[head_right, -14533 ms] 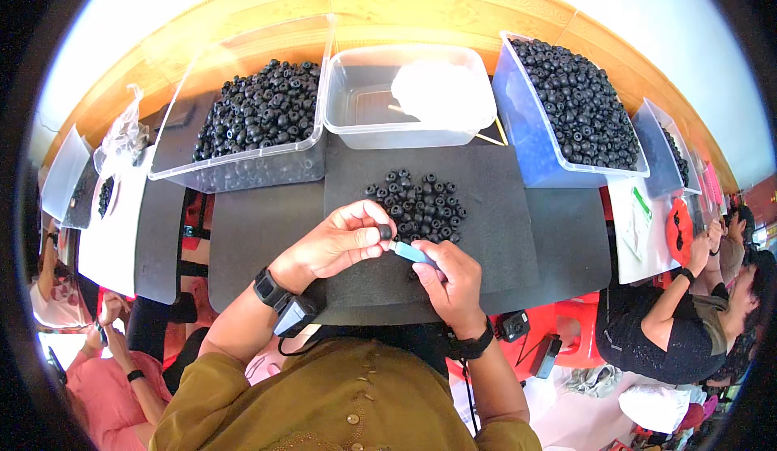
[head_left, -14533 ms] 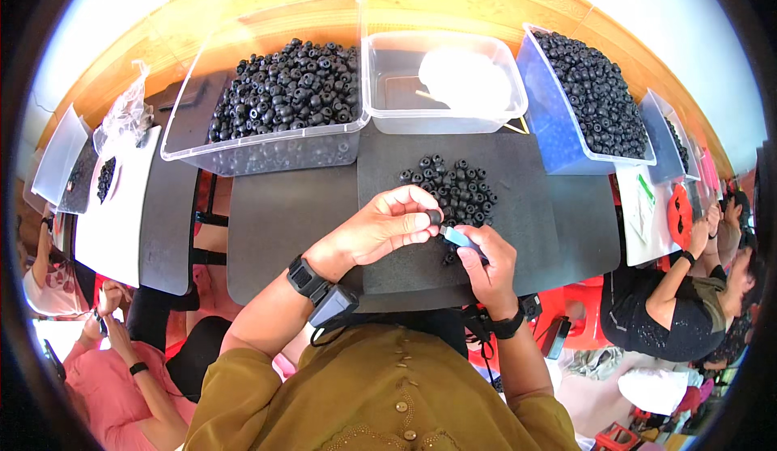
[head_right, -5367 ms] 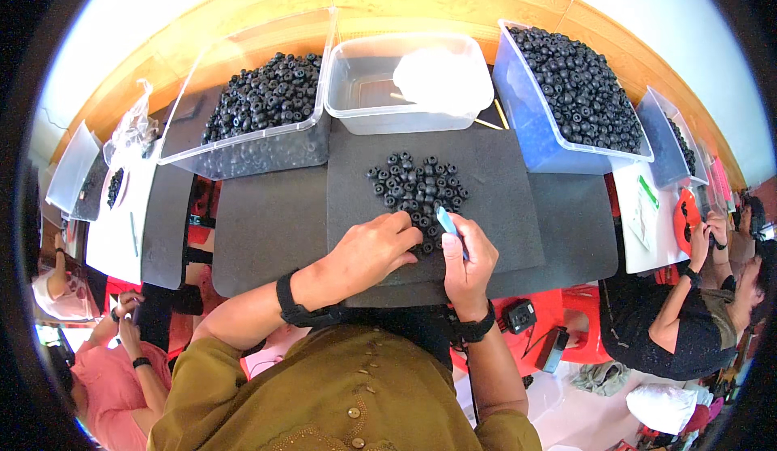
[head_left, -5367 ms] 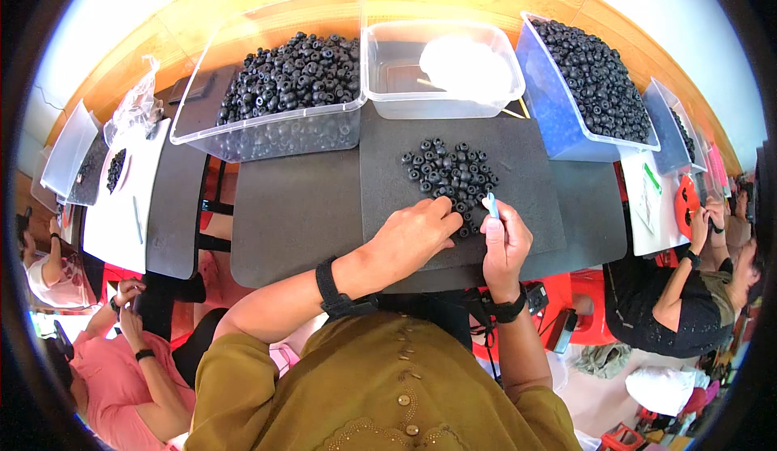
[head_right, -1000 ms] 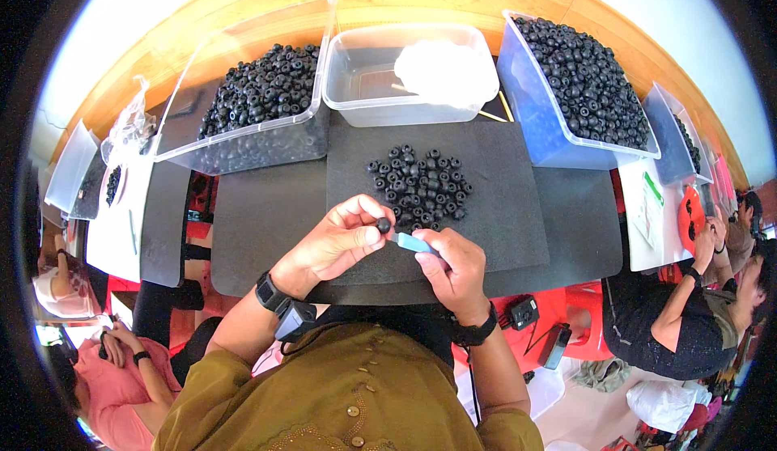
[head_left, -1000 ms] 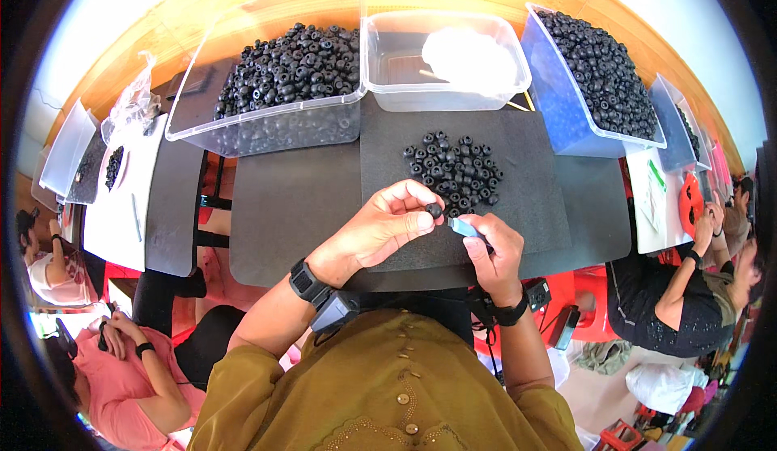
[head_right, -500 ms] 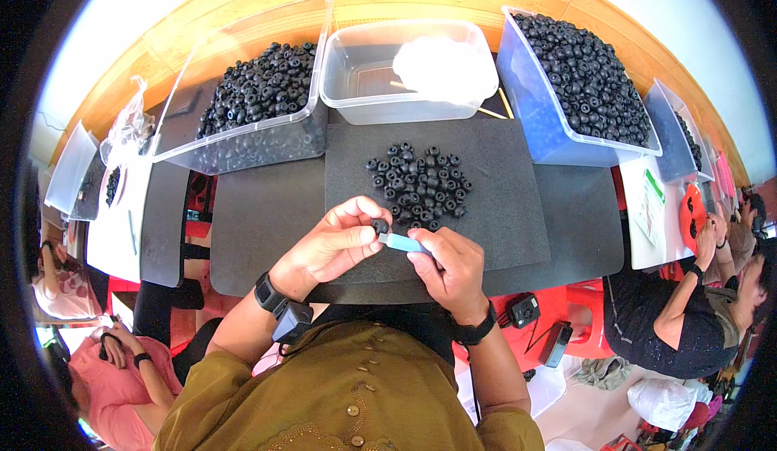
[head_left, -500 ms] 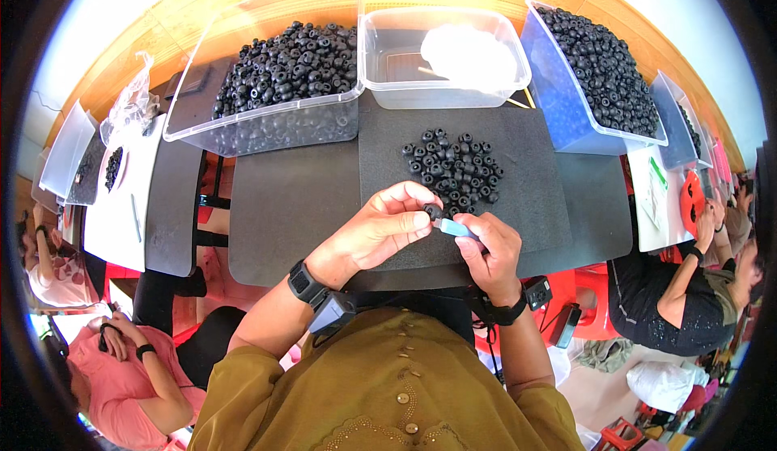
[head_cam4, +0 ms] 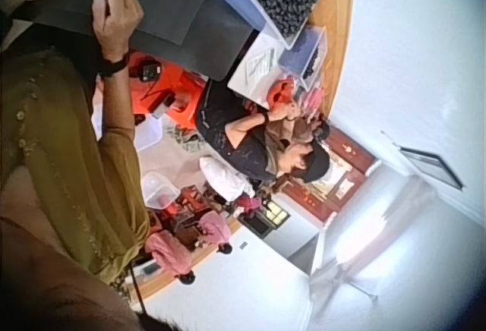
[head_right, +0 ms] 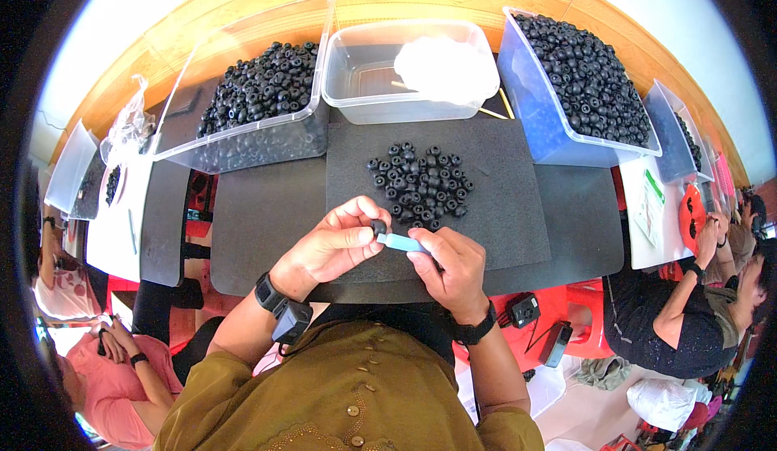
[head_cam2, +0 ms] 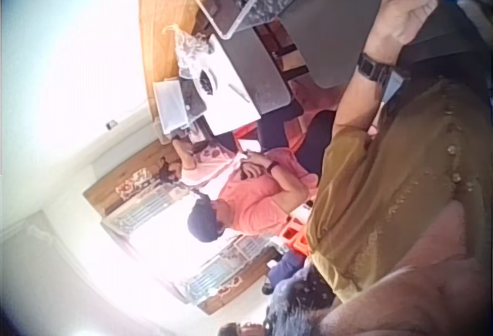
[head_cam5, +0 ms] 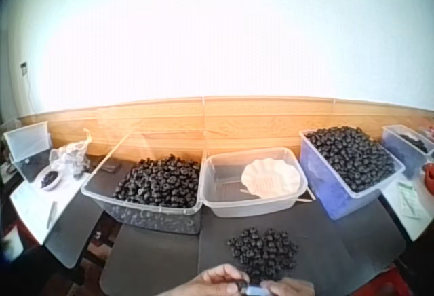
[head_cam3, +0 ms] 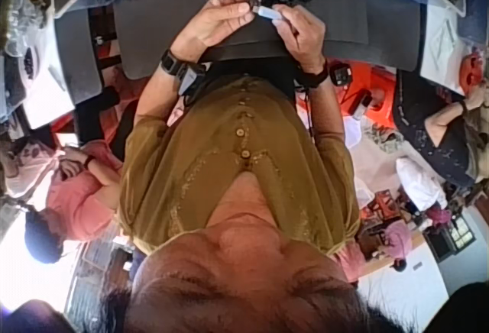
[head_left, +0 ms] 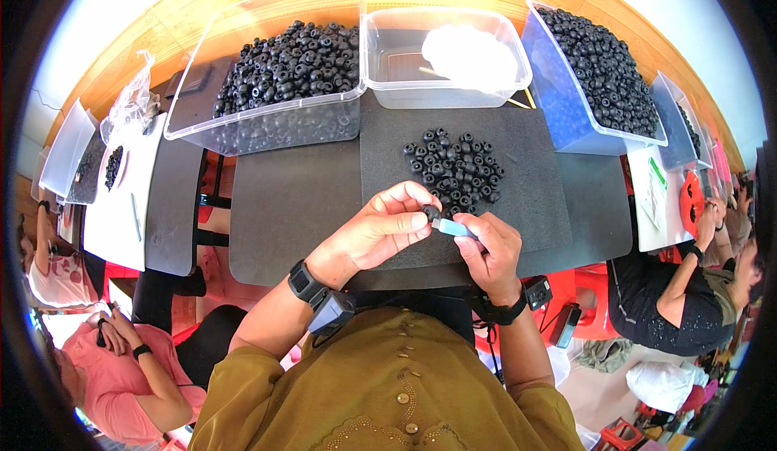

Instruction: Inspecting and sorting small black circular plastic components using a marking tool.

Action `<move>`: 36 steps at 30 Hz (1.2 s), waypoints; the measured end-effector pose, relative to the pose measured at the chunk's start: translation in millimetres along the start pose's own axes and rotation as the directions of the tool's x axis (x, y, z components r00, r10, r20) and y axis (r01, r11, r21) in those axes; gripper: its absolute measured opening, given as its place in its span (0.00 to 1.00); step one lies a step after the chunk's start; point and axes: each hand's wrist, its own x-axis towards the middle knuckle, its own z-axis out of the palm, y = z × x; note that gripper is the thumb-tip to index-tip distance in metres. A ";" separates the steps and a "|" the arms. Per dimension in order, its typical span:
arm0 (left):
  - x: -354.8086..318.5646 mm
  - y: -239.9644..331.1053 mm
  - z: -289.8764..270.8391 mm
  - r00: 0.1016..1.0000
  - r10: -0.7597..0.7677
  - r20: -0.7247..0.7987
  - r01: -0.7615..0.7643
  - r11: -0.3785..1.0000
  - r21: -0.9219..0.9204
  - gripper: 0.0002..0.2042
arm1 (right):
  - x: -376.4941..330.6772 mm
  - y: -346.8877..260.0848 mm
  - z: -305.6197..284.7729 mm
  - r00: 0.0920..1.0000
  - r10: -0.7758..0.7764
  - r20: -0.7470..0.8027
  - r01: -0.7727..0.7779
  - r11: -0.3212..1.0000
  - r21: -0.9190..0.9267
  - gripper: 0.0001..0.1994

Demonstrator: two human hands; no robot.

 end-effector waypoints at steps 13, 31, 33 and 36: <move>0.5 -3.0 0.2 0.999 -0.014 -0.039 0.012 0.999 -0.052 0.08 | -0.1 0.4 0.9 1.000 -0.008 -0.006 0.008 0.999 -0.031 0.10; 1.7 -2.3 -1.1 1.000 -0.023 -0.016 0.022 0.998 -0.054 0.06 | -1.2 1.6 2.0 1.000 -0.012 -0.007 0.012 0.999 -0.050 0.10; 1.1 -2.6 -1.7 1.000 -0.010 -0.009 0.010 1.000 -0.020 0.06 | -1.5 2.1 2.5 1.000 -0.027 -0.013 0.026 0.998 -0.061 0.10; 1.4 -0.8 0.0 1.000 0.008 0.003 -0.008 1.000 0.026 0.07 | -0.4 0.2 2.5 1.000 -0.024 -0.019 0.023 0.999 -0.043 0.09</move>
